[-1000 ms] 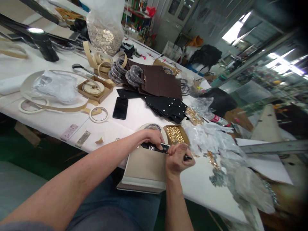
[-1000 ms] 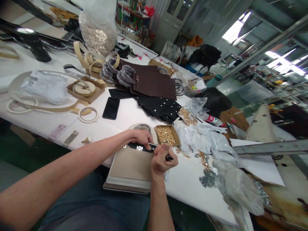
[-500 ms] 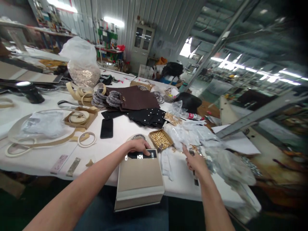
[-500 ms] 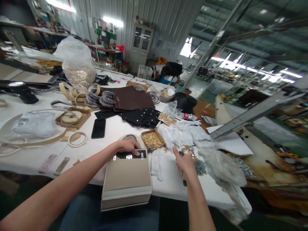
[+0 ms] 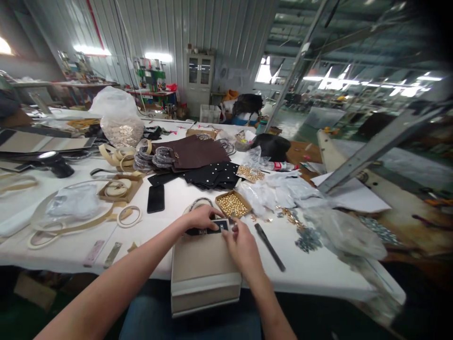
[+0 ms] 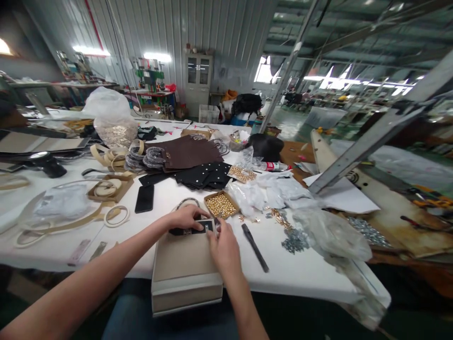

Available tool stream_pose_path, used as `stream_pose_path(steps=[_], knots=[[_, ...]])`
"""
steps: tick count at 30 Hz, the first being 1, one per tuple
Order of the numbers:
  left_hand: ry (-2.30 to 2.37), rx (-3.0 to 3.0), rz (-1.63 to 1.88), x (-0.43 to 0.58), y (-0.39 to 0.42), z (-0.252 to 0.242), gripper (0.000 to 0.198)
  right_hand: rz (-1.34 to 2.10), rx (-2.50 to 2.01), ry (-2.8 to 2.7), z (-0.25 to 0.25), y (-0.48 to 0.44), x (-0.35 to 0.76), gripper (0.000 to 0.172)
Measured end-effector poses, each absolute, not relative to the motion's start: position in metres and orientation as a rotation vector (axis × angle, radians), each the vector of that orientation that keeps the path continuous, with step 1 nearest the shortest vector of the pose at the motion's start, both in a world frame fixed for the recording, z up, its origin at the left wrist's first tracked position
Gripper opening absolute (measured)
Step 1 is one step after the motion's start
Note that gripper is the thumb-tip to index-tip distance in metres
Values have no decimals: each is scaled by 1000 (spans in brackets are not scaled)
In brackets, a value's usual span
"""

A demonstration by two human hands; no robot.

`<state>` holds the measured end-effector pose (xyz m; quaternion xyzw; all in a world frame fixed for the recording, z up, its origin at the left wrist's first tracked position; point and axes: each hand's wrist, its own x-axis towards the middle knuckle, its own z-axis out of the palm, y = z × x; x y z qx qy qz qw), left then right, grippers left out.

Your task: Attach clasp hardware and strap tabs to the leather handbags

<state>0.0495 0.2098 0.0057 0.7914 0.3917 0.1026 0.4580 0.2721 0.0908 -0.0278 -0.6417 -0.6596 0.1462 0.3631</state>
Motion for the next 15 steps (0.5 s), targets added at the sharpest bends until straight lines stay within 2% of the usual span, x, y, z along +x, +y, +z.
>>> stream_pose_path(steps=[6,9,12,15], knots=[[1042,1994,319,44,202,11,80,837,-1609,-1582,-33,103,262,57],[1094,1990,347,47,199,8,80,937,-1557,-1552,-40,111,268,44],[1214,2093,477,48,186,13,56,866,-1529,-1574,-47,113,268,36],[1279,2218,856,30,162,28,27,727,-1507,-1604,-50,110,266,32]])
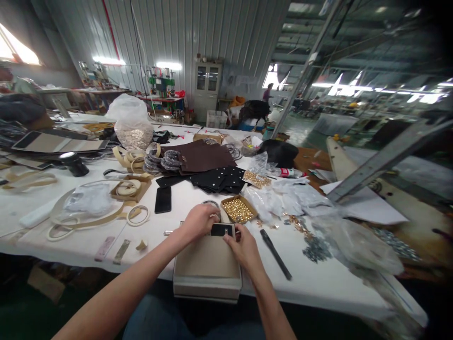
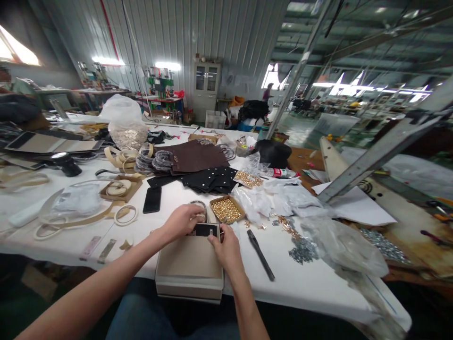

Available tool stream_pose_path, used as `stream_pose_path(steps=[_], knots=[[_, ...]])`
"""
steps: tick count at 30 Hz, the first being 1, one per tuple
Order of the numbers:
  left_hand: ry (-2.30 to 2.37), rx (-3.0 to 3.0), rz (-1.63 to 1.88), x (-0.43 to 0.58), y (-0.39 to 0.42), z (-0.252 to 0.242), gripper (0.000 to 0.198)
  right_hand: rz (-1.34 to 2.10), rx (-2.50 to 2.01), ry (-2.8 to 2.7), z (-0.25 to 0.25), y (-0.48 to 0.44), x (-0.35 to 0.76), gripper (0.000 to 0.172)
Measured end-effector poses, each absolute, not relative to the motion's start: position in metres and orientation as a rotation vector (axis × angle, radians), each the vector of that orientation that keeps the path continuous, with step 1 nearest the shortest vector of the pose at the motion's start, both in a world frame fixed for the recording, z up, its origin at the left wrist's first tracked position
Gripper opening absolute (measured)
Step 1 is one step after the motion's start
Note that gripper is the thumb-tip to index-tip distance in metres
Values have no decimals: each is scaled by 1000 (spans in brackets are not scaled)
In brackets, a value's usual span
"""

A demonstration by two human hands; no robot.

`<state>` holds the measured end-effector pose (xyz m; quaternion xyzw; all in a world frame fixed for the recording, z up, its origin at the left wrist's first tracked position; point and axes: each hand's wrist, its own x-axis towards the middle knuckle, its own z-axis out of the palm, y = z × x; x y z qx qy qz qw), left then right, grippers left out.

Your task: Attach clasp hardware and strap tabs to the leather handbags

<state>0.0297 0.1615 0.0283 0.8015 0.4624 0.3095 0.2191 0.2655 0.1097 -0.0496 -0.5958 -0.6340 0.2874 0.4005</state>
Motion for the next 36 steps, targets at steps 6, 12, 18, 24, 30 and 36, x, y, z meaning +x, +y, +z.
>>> stream_pose_path(steps=[6,12,18,24,30,36], knots=[[1696,1771,1465,-52,109,21,36,558,-1360,-1651,-49,97,262,25],[1396,1419,1072,-69,100,-25,57,526,-1280,-1656,-53,90,258,26],[1177,1426,979,-65,108,-24,52,286,-1192,-1771,-42,85,262,15],[1247,1600,977,-76,98,-24,34,284,-1148,-1838,-43,81,264,20],[1134,1425,1079,-72,97,-43,27,508,-1149,-1832,-45,90,273,27],[1061,1299,1145,-74,98,-58,39,485,-1136,-2081,-30,109,296,37]])
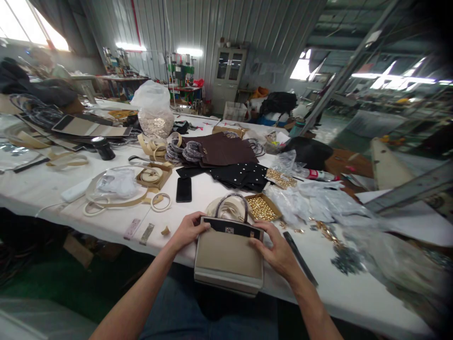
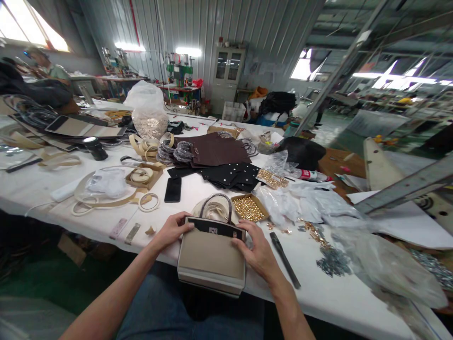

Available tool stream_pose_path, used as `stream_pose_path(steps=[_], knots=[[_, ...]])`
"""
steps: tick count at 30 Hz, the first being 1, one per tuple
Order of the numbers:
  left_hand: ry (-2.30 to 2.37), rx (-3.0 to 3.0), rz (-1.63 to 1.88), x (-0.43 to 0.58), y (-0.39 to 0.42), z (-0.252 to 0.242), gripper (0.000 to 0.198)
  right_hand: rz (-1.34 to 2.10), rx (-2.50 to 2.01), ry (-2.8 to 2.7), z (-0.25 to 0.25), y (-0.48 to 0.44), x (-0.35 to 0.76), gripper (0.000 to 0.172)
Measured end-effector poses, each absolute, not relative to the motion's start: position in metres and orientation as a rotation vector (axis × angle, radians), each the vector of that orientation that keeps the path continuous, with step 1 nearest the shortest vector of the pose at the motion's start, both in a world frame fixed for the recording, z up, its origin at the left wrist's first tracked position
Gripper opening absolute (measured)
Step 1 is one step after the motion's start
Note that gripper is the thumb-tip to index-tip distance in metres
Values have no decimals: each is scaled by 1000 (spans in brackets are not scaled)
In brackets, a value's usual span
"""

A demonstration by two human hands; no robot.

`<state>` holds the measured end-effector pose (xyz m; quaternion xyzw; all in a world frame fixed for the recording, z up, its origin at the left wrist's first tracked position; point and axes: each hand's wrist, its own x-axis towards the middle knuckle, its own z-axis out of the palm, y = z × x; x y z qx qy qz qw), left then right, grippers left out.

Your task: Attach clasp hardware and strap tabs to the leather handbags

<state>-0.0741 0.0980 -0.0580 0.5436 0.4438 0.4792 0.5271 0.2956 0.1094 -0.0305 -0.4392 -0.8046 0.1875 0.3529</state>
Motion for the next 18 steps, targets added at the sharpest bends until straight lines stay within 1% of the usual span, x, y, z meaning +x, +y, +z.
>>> stream_pose_path(steps=[4,6,9,11,15,18], knots=[[1076,1277,1185,-73,96,-57,40,377,-1071,-2342,-21,116,300,54],[1084,1276,1211,-71,93,-56,38,414,-1081,-2380,-21,117,300,63],[1095,1284,1226,-70,89,-55,37,546,-1155,-2294,-27,119,302,72],[1107,1281,1226,-70,87,-55,38,645,-1190,-2247,-30,125,306,68],[1089,1240,1271,-73,85,-58,39,698,-1156,-2286,-25,143,310,44],[1075,1188,1317,-75,84,-61,38,658,-1086,-2362,-8,153,304,39]])
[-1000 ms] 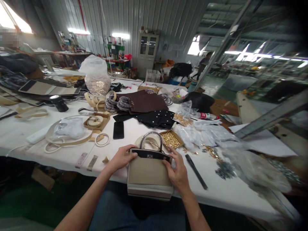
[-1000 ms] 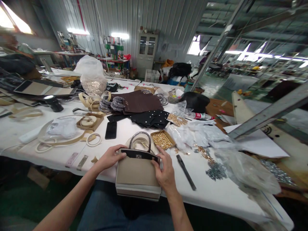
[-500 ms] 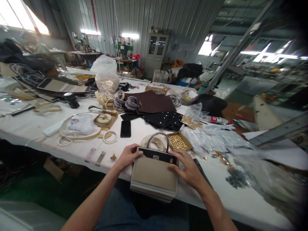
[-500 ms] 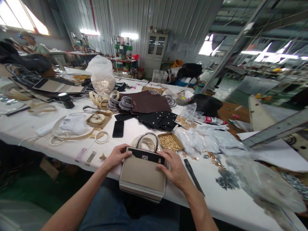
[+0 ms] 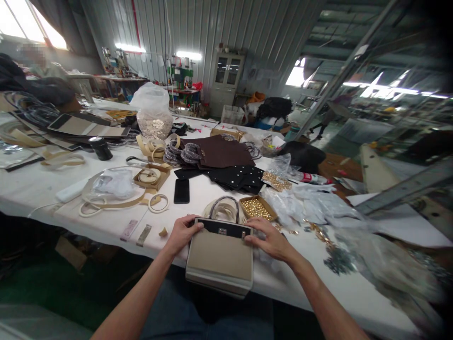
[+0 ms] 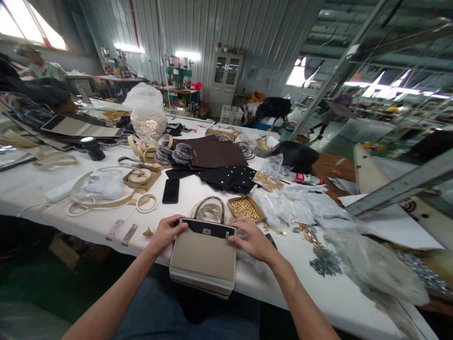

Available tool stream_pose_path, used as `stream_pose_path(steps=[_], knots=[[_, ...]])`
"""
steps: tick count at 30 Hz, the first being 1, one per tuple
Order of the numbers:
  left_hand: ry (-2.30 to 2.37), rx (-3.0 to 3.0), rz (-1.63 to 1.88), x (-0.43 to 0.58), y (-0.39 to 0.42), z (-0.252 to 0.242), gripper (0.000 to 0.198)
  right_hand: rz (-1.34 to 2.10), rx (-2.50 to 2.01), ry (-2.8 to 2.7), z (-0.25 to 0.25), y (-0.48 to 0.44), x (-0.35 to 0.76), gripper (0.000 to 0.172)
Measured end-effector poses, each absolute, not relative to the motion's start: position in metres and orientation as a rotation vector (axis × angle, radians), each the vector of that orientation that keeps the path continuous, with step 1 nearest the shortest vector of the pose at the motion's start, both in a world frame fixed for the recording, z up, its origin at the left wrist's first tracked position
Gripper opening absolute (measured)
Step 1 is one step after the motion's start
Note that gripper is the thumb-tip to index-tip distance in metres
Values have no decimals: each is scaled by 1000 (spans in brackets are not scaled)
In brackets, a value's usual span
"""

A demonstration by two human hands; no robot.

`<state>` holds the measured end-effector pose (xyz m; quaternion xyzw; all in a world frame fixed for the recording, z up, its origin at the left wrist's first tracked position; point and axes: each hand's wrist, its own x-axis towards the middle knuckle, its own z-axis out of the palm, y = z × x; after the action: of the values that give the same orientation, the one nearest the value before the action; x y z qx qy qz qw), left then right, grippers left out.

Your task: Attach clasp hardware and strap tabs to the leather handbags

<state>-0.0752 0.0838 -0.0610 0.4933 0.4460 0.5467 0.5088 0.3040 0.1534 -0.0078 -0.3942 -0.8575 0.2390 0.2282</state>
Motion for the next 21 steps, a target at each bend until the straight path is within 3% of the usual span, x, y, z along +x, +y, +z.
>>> stream_pose_path(steps=[8,16,21], knots=[[1120,1186,1310,-72,88,-63,40,374,-1202,-2488,10,153,294,33],[1457,1331,1487,-64,83,-65,53,569,-1431,-2277,-31,155,307,50],[1599,1527,1679,-61,27,-65,37,310,-1344,-2171,-38,139,301,48]])
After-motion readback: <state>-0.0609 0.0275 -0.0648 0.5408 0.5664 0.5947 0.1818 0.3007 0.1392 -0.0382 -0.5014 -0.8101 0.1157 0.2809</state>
